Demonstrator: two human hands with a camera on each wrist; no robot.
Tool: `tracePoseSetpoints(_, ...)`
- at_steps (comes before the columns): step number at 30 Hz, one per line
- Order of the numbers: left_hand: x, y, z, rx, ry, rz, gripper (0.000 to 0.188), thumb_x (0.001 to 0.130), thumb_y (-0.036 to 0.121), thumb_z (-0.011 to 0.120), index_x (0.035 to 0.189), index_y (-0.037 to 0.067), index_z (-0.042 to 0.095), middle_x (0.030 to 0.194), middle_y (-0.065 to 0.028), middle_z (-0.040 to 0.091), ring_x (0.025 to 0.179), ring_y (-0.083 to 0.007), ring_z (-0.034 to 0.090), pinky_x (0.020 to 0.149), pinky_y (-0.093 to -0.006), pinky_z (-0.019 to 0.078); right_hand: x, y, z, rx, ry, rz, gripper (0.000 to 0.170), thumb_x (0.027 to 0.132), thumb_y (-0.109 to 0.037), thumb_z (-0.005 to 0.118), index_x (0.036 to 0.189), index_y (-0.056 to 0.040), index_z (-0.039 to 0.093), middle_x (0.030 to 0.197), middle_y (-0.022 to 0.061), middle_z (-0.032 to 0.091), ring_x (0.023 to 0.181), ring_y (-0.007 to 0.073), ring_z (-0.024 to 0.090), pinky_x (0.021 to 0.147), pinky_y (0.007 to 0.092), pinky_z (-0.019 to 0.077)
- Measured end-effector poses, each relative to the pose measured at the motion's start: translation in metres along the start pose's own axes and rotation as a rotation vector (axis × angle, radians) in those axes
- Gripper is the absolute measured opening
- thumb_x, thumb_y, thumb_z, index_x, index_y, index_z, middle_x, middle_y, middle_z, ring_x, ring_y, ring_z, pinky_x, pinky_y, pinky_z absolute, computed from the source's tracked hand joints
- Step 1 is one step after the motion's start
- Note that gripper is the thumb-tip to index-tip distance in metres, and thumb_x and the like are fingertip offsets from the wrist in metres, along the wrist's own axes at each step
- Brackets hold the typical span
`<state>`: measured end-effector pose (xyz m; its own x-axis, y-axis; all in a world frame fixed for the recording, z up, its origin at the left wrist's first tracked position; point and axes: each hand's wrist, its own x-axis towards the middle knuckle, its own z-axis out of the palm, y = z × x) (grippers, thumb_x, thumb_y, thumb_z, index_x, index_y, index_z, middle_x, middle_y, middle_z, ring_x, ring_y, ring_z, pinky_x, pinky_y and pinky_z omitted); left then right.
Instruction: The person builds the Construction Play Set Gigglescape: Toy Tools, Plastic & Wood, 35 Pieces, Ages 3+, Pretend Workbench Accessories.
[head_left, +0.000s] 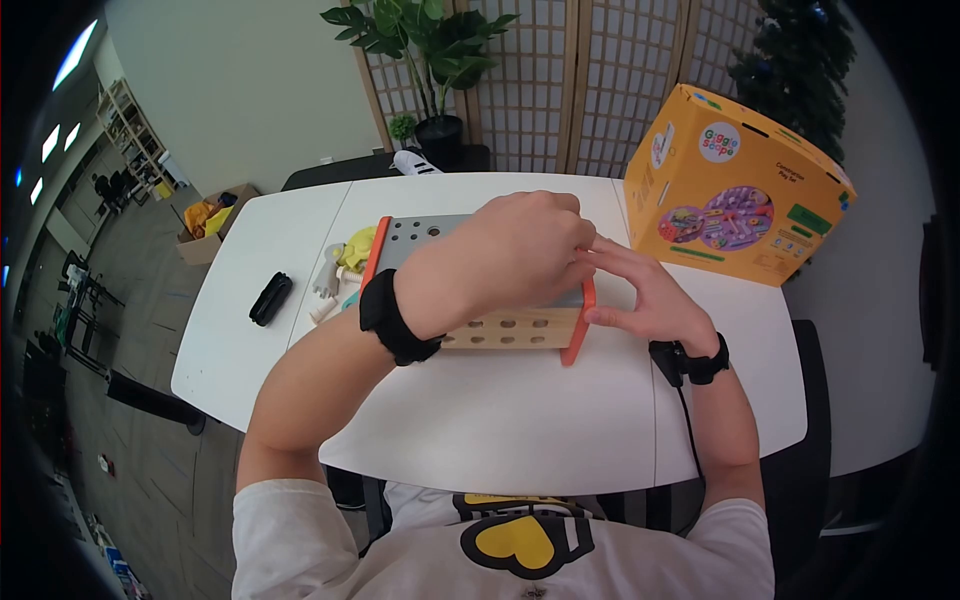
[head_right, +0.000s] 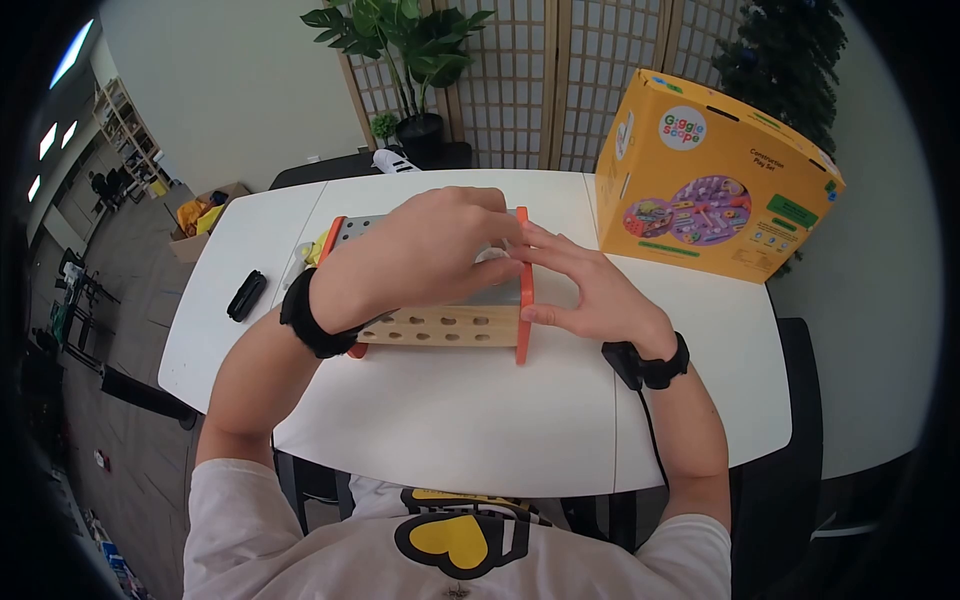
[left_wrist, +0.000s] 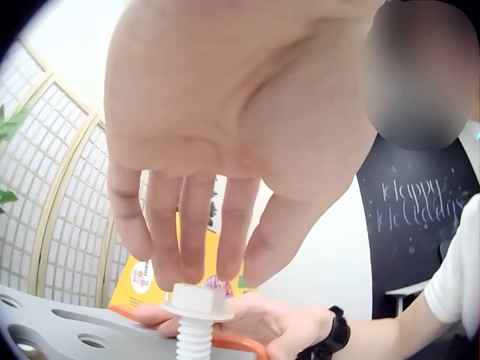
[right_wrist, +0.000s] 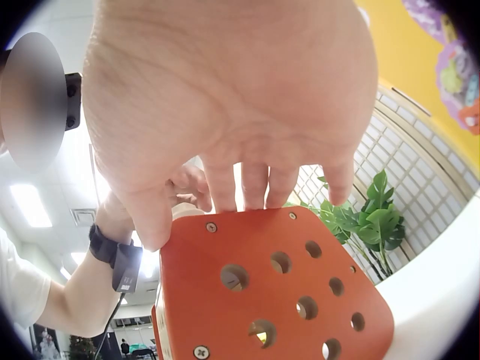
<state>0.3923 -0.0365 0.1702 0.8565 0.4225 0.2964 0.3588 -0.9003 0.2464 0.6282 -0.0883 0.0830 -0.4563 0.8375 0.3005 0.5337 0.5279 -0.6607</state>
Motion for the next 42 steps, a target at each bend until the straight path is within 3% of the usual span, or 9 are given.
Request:
tracePoseSetpoints(5,0.005,0.008,0.0,0.206,-0.125,-0.158,0.015,0.085,0.008,0.071,0.095,0.0,0.079,0.086,-0.0167,0.072,0.085,-0.035,0.071,0.08,-0.0424,0.0569,0.001,0.005,0.001,-0.027,0.005,-0.047,0.069,0.085,-0.034,0.084,0.145,-0.0079,0.059,0.16,0.0146,0.047,0.149,0.0363,0.041,0.12,0.0459,0.037)
tracePoseSetpoints(14,0.0,-0.008,-0.003,-0.069,-0.096,0.077,0.018,0.084,0.005,0.071,0.099,0.0,0.078,0.089,-0.0191,0.072,0.087,-0.0349,0.071,0.08,-0.0421,0.0567,0.001,0.0,0.0,-0.001,-0.008,-0.003,0.068,0.085,-0.034,0.085,0.143,-0.009,0.06,0.161,0.0133,0.046,0.15,0.0346,0.04,0.121,0.0457,0.0366)
tracePoseSetpoints(17,0.0,-0.003,-0.002,-0.063,0.018,0.022,0.015,0.085,0.006,0.072,0.097,0.0,0.078,0.087,-0.0182,0.072,0.085,-0.0346,0.07,0.079,-0.0424,0.0566,0.001,0.001,0.0,0.001,-0.004,-0.013,0.068,0.085,-0.033,0.084,0.144,-0.0086,0.06,0.16,0.0136,0.046,0.15,0.0349,0.04,0.121,0.0458,0.0368)
tracePoseSetpoints(20,0.002,0.01,-0.004,0.113,-0.103,-0.192,0.013,0.086,0.007,0.072,0.094,-0.001,0.078,0.085,-0.0183,0.071,0.084,-0.0342,0.07,0.079,-0.0427,0.0563,0.0,0.003,0.001,-0.014,0.008,-0.032,0.068,0.085,-0.033,0.084,0.144,-0.0079,0.06,0.16,0.0139,0.046,0.15,0.0354,0.041,0.121,0.0458,0.0371)
tracePoseSetpoints(26,0.003,-0.004,0.002,0.05,-0.159,-0.079,0.015,0.083,0.006,0.074,0.095,-0.002,0.078,0.093,-0.0188,0.073,0.091,-0.0359,0.071,0.082,-0.0419,0.056,0.001,0.006,0.001,-0.012,0.005,-0.046,0.068,0.085,-0.032,0.084,0.143,-0.007,0.06,0.16,0.014,0.046,0.15,0.0356,0.04,0.121,0.0452,0.0362)
tracePoseSetpoints(29,-0.002,-0.01,0.0,-0.041,-0.077,0.046,0.015,0.081,0.005,0.075,0.095,-0.002,0.078,0.096,-0.0188,0.074,0.093,-0.0367,0.071,0.083,-0.0418,0.0559,-0.001,0.006,0.002,-0.023,0.007,-0.042,0.068,0.085,-0.031,0.084,0.144,-0.0069,0.06,0.16,0.014,0.046,0.15,0.0354,0.04,0.121,0.0448,0.0359)
tracePoseSetpoints(32,0.0,-0.008,-0.002,-0.132,-0.024,0.04,0.016,0.081,0.005,0.075,0.095,-0.002,0.078,0.096,-0.0193,0.074,0.093,-0.0365,0.071,0.083,-0.042,0.0559,-0.001,0.004,0.001,-0.008,0.001,-0.019,0.068,0.085,-0.031,0.084,0.144,-0.007,0.059,0.16,0.0139,0.046,0.151,0.0353,0.039,0.121,0.0446,0.0359)
tracePoseSetpoints(38,0.008,0.015,-0.006,0.112,-0.227,-0.327,0.016,0.082,0.007,0.074,0.095,-0.001,0.078,0.095,-0.02,0.074,0.093,-0.0358,0.071,0.083,-0.0425,0.0557,0.0,0.004,0.001,-0.005,0.004,-0.04,0.068,0.085,-0.031,0.084,0.144,-0.008,0.06,0.16,0.0122,0.046,0.15,0.0349,0.04,0.121,0.0448,0.0368)
tracePoseSetpoints(42,0.001,-0.01,0.003,-0.04,-0.128,-0.013,0.015,0.085,0.01,0.073,0.094,-0.001,0.077,0.093,-0.0204,0.074,0.09,-0.0342,0.071,0.081,-0.042,0.0563,0.0,0.002,0.001,-0.004,0.009,-0.04,0.067,0.085,-0.032,0.084,0.144,-0.0082,0.06,0.16,0.0111,0.047,0.15,0.0345,0.041,0.12,0.0448,0.0376)
